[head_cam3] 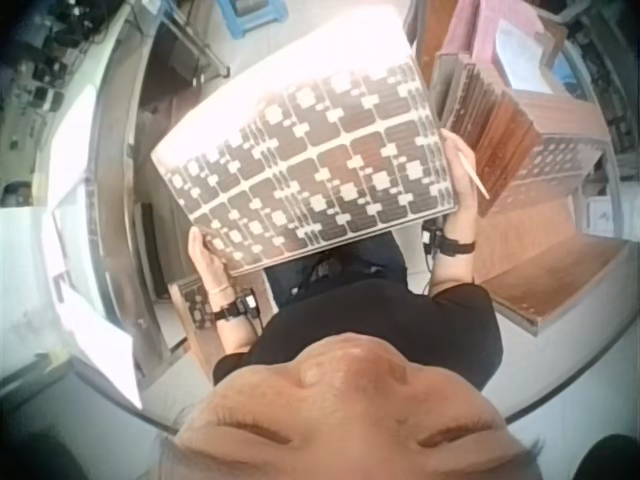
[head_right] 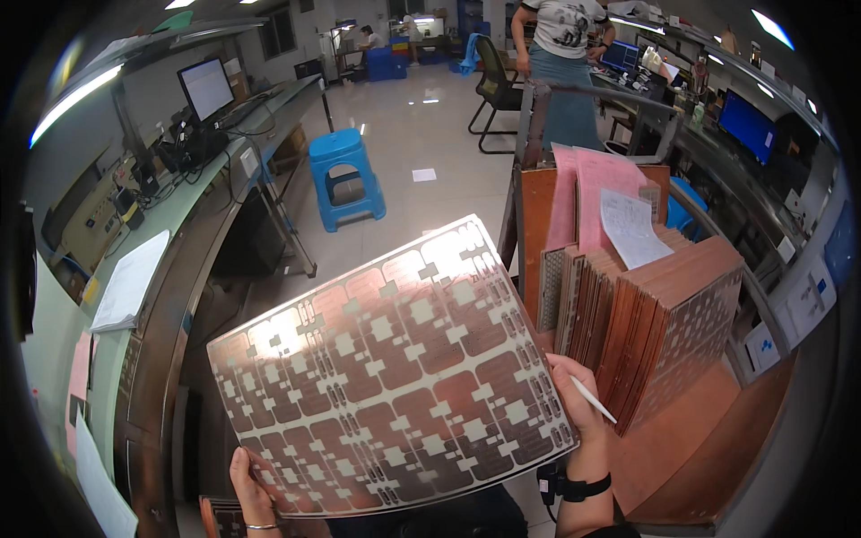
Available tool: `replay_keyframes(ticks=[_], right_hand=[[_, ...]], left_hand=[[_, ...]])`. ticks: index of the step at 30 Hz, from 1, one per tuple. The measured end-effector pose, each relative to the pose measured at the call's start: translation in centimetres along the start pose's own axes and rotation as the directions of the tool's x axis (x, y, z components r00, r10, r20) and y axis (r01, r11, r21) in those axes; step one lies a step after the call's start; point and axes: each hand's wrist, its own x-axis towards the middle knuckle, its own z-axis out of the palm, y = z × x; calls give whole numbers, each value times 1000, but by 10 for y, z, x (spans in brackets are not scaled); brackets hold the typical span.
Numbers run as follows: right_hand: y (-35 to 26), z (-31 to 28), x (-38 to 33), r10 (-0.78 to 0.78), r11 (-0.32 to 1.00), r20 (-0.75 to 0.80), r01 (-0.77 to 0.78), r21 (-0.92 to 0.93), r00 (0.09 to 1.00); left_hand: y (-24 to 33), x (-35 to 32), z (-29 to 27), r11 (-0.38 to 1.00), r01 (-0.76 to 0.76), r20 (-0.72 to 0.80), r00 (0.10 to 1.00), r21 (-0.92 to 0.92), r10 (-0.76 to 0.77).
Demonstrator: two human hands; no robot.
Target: Inspecting circuit boards and marking them with a stylus.
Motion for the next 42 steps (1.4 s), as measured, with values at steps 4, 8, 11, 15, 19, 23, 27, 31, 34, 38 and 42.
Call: replay_keyframes(ticks=[4, 8, 11, 15, 19, 23, 27, 31, 34, 38, 42], right_hand=[[1, -1, 3, 2, 1000, 29, -2, -10, 1000], [-4, 6, 6, -26, 997, 12, 27, -74, 1000], [4, -6, 6, -77, 985, 9, 78, -153, 997], [2, -3, 6, -56, 996, 41, 59, -72, 998], [6, -5, 10, -70, 993, 89, 78, -90, 994], [7, -7, 9, -62, 992, 84, 70, -107, 995], [8, -9, 9, -47, 992, 84, 57, -112, 995], [19, -17, 20, -58, 998, 117, 57, 10, 991], [11, -10, 25, -10, 999, 126, 4, 53, 992], [10, 0, 34, -13, 1000, 85, 14, -16, 996], [22, -5, 46, 36, 994, 75, -28, -105, 997]], left_hand=[[4, -9, 12, 1000, 14, -128, 992, -22, -17], [0, -12, 2, 999, -15, -172, 985, -38, 9], [-8, -8, -11, 999, -11, -90, 996, -43, 7], [-9, -7, -12, 999, 24, -113, 993, -28, -27], [0, -17, -3, 1000, 15, -190, 982, -14, -18], [0, -19, -7, 999, 20, -202, 979, -36, -27], [5, -19, -7, 995, 21, -175, 984, -94, -37], [-3, -14, -26, 997, 9, -91, 996, -81, -16], [1, -13, -29, 994, 16, -98, 995, -110, -27], [9, -12, -28, 990, 25, 25, 999, -142, -21], [9, -11, -25, 949, 144, 128, 986, -279, -111]])
